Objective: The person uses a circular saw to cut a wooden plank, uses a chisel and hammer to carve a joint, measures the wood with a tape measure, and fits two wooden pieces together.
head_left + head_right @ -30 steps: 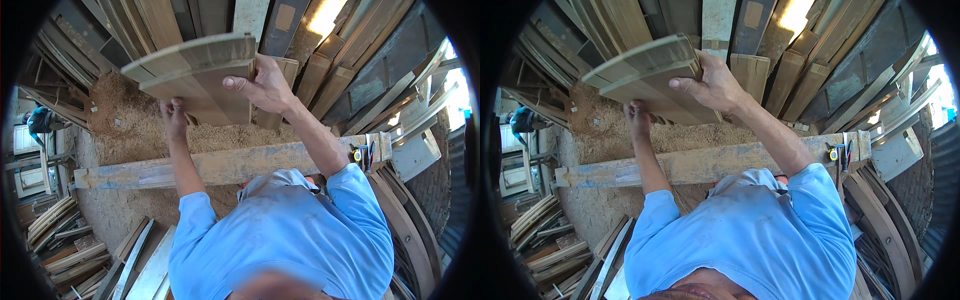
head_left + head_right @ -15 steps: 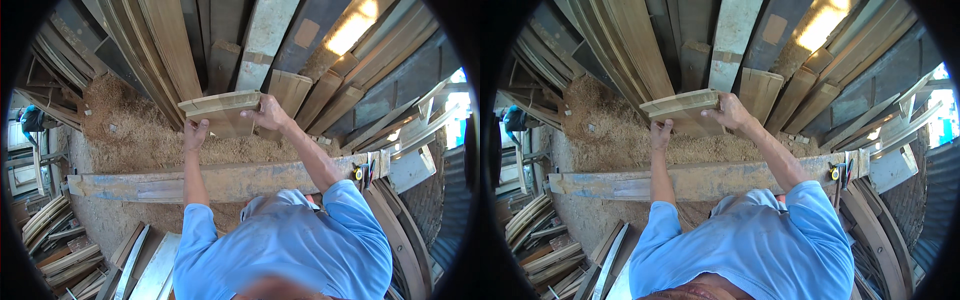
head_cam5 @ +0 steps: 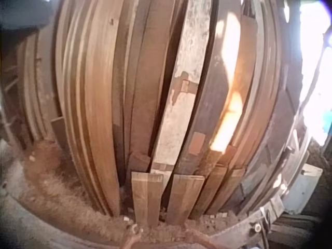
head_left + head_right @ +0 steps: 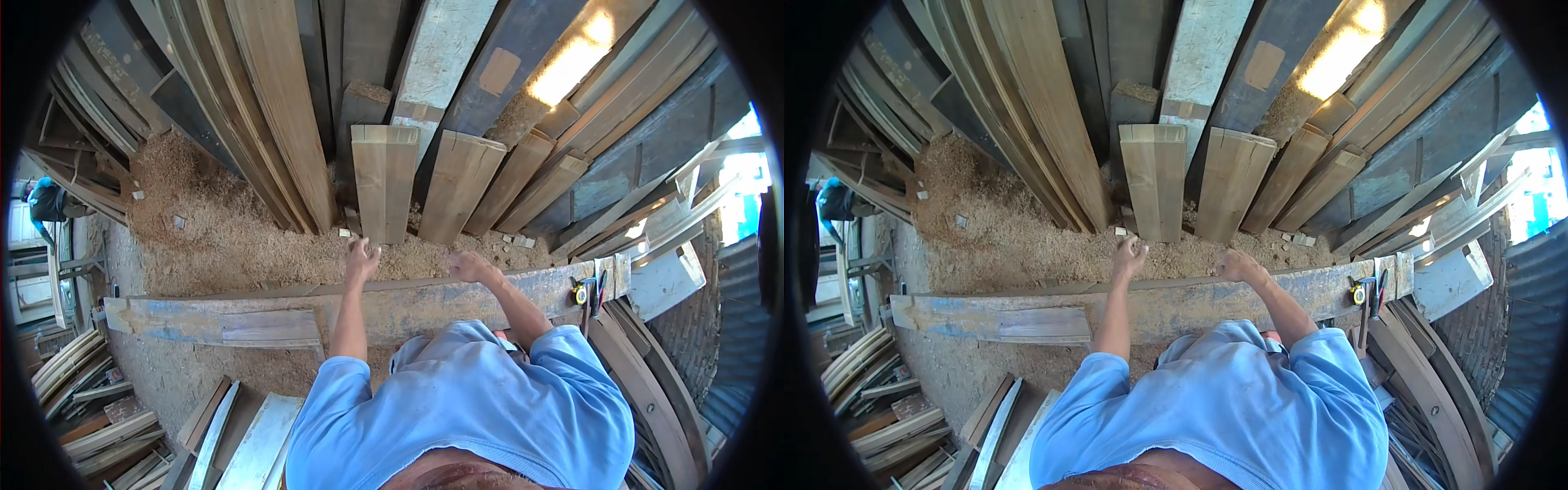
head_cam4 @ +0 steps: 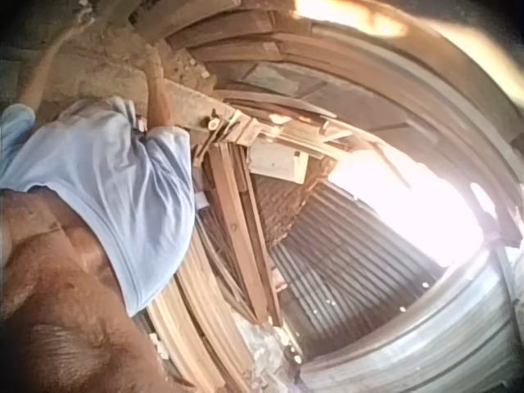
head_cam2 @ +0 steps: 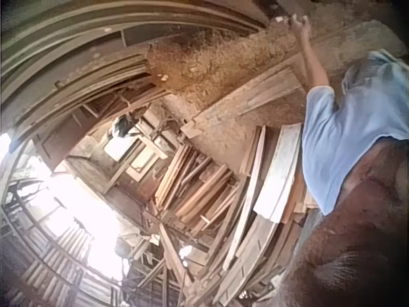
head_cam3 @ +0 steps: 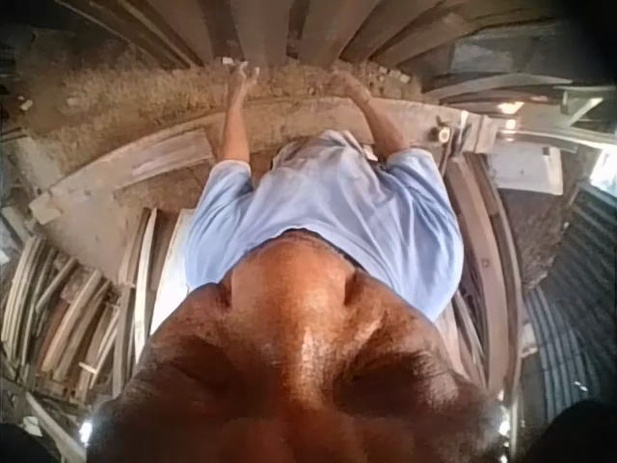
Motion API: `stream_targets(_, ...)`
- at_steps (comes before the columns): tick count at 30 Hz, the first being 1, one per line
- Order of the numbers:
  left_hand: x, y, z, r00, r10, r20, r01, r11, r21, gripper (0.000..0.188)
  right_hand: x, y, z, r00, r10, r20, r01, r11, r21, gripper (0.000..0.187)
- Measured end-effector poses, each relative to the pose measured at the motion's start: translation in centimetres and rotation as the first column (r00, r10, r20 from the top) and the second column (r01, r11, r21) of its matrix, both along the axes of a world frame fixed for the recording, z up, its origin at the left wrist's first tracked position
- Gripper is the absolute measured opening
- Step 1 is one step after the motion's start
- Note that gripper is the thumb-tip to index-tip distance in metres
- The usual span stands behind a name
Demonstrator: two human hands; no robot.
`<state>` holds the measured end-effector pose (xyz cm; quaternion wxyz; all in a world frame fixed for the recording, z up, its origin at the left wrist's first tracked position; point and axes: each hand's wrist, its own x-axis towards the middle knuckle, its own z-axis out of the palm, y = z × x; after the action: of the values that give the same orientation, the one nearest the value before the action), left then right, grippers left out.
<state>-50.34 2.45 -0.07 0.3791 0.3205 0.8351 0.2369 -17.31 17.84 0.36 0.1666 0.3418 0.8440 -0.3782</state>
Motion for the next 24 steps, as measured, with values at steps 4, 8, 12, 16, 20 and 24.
stream_targets(4, 0.7, -6.0, -4.5, 0.985, -0.124, -0.116, 0.113, 0.989, -0.095, 0.067, -4.1, 3.4, 7.2, 0.986, -0.092, 0.137, 0.062, 0.975, 0.212, 0.069)
stream_targets(8, 3.2, -5.3, -2.5, 0.980, -0.170, 0.106, 0.192, 0.947, -0.258, 0.067, -6.2, 12.0, 12.1, 0.901, -0.412, -0.137, 0.422, 0.756, 0.501, 0.072)
stream_targets(12, 5.3, -5.5, -3.3, 0.978, -0.181, 0.107, 0.200, 0.958, -0.205, 0.068, -8.5, 20.0, 14.1, 0.902, -0.423, -0.090, 0.401, 0.740, 0.541, 0.082)
stream_targets(16, 6.4, -5.2, -3.2, 0.970, -0.186, 0.155, 0.209, 0.967, -0.148, 0.068, -8.1, 23.8, 11.4, 0.918, -0.397, 0.024, 0.314, 0.760, 0.569, 0.083)
stream_targets(20, 7.2, -5.5, -2.9, 0.971, -0.210, 0.112, 0.224, 0.966, -0.129, 0.065, -7.1, 24.6, 9.8, 0.917, -0.354, 0.184, 0.217, 0.830, 0.515, 0.077)
stream_targets(24, 7.4, -5.9, -3.2, 0.956, -0.279, 0.093, 0.291, 0.942, -0.166, 0.064, -7.8, 24.0, 11.1, 0.903, -0.306, 0.302, 0.098, 0.831, 0.547, 0.067)
